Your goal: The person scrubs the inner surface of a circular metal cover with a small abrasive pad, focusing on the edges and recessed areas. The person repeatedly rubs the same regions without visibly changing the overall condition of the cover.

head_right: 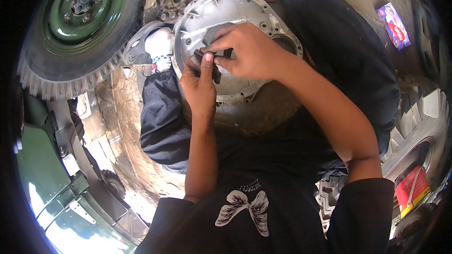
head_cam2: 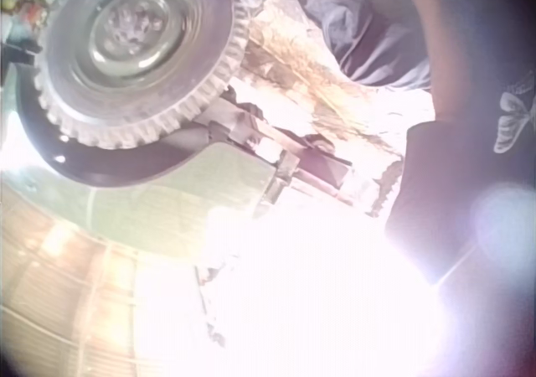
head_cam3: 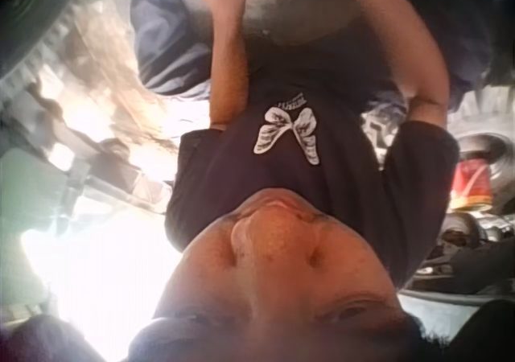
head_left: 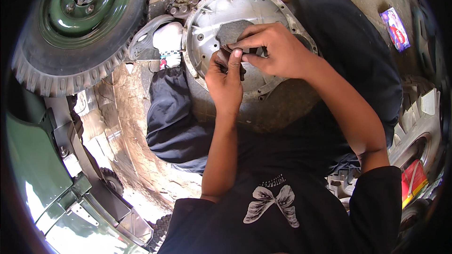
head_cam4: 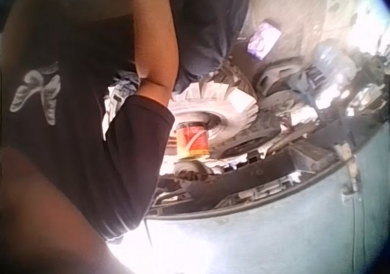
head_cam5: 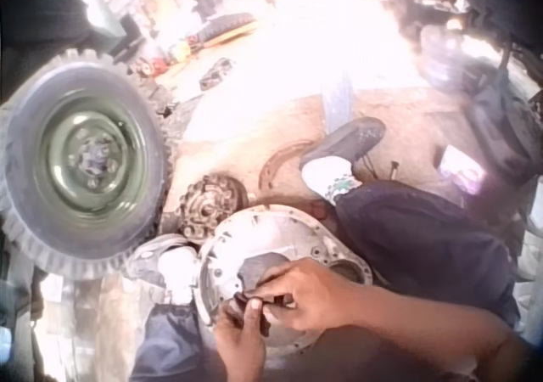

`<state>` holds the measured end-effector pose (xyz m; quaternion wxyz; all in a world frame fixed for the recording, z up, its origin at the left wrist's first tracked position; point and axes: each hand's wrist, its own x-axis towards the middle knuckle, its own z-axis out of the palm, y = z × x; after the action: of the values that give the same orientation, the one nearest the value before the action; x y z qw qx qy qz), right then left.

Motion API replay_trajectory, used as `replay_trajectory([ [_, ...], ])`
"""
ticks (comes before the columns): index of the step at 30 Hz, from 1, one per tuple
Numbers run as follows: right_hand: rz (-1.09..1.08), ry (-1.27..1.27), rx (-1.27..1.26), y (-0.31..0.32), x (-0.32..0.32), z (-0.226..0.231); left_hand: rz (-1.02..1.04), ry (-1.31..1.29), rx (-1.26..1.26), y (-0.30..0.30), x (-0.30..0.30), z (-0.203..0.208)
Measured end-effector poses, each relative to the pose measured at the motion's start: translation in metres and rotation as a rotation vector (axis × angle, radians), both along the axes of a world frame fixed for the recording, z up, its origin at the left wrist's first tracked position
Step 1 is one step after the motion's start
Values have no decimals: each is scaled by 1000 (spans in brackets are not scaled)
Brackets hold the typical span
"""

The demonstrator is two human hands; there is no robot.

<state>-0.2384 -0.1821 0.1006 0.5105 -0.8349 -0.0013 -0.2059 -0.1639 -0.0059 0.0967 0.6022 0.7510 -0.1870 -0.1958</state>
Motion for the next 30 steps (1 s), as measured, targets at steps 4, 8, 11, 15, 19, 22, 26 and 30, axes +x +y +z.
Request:
replay_trajectory([
  [4, 57, 143, -17, -27, -5, -3, 69, 364, -108, -6, -5, 1],
  [8, -210, 237, -162, -59, -10, -12, -156, 112, 96, 16, -5, -36],
  [11, -430, 343, -203, -87, -9, -39, -337, -375, 319, 24, -15, -43],
  [15, -520, 226, -380, -85, -12, -95, -460, -414, 372, 37, -26, -50],
  [19, -582, 114, -364, -68, -4, -109, -463, -550, 263, 36, -35, -64],
  [22, -571, 104, -356, -70, -7, -112, -479, -591, 220, 30, -39, -67],
  [26, -554, 70, -336, -67, -5, -112, -472, -646, 138, 20, -45, -70],
  [30, -565, 93, -372, -69, -7, -112, -520, -665, 138, 3, -45, -73],
])
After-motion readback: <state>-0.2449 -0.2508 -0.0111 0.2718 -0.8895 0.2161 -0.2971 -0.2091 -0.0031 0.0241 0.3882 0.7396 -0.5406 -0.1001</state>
